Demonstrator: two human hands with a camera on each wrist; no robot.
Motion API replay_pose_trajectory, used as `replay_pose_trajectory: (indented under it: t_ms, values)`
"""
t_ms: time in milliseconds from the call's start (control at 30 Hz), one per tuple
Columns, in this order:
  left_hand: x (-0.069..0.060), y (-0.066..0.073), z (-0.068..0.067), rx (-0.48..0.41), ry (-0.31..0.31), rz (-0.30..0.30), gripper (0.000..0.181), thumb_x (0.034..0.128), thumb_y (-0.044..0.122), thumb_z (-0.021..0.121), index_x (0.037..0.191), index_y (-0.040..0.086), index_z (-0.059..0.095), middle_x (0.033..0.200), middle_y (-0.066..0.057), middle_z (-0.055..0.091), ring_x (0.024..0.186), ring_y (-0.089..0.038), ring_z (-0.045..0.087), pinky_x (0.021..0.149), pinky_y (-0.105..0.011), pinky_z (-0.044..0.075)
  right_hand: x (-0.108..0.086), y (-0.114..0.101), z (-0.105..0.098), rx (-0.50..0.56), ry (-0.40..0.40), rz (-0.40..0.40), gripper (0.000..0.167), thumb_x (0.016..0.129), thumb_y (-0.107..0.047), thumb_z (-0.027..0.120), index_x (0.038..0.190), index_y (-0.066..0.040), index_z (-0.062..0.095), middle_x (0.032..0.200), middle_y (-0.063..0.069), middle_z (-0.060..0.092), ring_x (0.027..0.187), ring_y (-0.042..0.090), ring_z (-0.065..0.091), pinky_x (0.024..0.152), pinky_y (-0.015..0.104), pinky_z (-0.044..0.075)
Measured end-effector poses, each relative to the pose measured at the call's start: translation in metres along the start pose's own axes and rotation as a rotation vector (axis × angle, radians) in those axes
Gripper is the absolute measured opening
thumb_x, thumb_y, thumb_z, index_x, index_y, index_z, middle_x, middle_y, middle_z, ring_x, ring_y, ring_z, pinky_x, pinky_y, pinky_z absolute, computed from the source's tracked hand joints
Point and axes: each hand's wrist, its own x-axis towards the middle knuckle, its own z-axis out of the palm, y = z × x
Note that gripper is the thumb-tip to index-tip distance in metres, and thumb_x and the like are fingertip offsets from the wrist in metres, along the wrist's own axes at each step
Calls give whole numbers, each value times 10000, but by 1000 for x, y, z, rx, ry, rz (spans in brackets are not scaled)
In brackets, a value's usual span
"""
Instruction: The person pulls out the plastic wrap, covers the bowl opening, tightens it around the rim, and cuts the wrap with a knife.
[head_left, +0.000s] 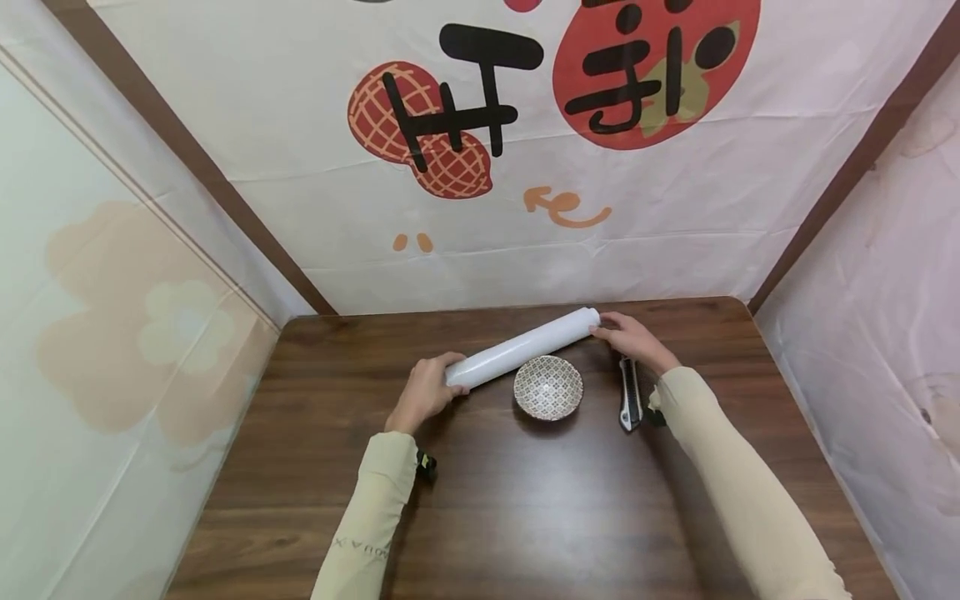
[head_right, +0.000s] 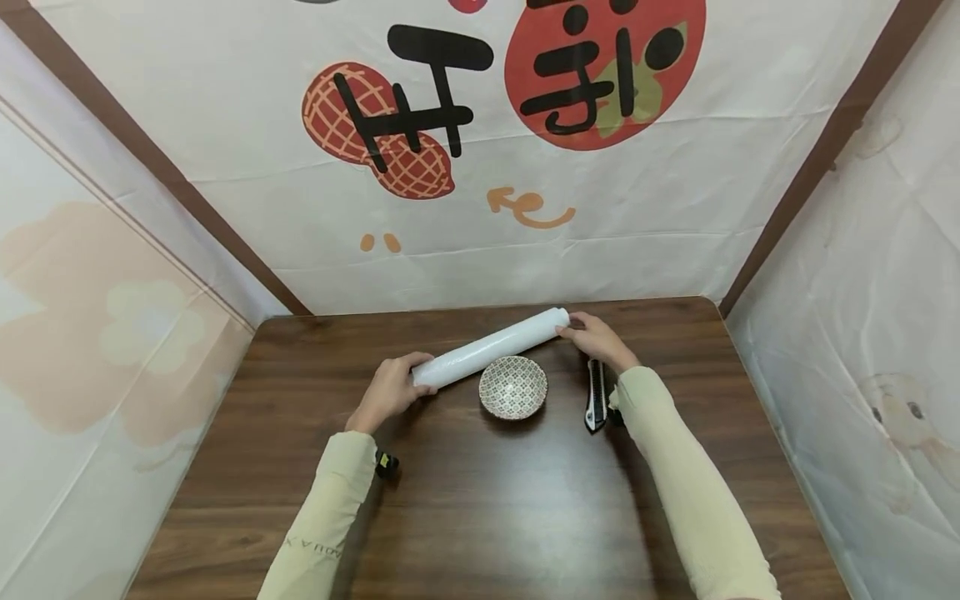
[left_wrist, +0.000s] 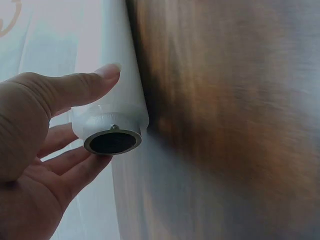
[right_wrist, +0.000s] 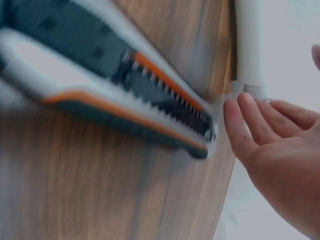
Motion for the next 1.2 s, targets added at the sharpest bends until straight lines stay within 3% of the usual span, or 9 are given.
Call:
replay_pose_trajectory:
  t_ms: [133,367,467,667,767,1067,1200]
  values:
    - [17,1,1,-1,-18,19,534,829,152,908,1322,136,702,1253,-163,755,1061,-303,711,922,-480,582,-11,9,-4,3,-7,-4,696,1104,-412,488,1605,44,331,1581,301,451,1377,429,528,1163,568,443]
    - [44,4,3,-13,6,36,521,865,-1,834,1345,109,662,1350,-182,708,1221,-350,680,1008,-497,573,-29,15,-11,-28,-4,13,732,1082,-465,514,1574,60,381,1594,316,439,1490,462,421,1236,591,361]
    - [52,7,4,-25,1,27,530,886,-11,806,1376,105,641,1400,-179,678,1275,-358,654,1028,-503,567,-32,16,-13,-33,11,1,709,1079,-443,534,1551,70,411,1560,319,482,1471,460,446,1225,590,374]
    - [58,13,1,-11,-14,-36,597,941,221,804,1470,79,565,1469,-205,579,1357,-421,565,1117,-556,499,-30,15,-12,-42,120,-14,672,1066,-380,581,1517,92,427,1484,332,547,1391,460,526,1177,580,429]
    - [59,15,-1,19,-7,-65,586,956,311,791,1456,77,596,1432,-215,600,1346,-435,565,1127,-562,485,-27,15,-11,-19,150,-6,654,1072,-356,576,1523,90,418,1498,342,529,1416,469,508,1188,581,423]
    - [69,20,5,-8,-4,-23,430,959,311,786,1328,102,716,1367,-158,696,1335,-378,604,1114,-529,507,-33,23,-13,-4,208,2,581,1068,-334,592,1460,85,504,1436,340,580,1359,458,554,1147,573,461]
    - [75,21,1,-69,-33,-45,316,988,298,755,1241,113,719,1314,-159,698,1226,-351,640,1066,-514,519,-32,16,-13,-75,267,-30,512,1059,-281,598,1393,105,556,1352,342,615,1265,458,587,1085,578,486]
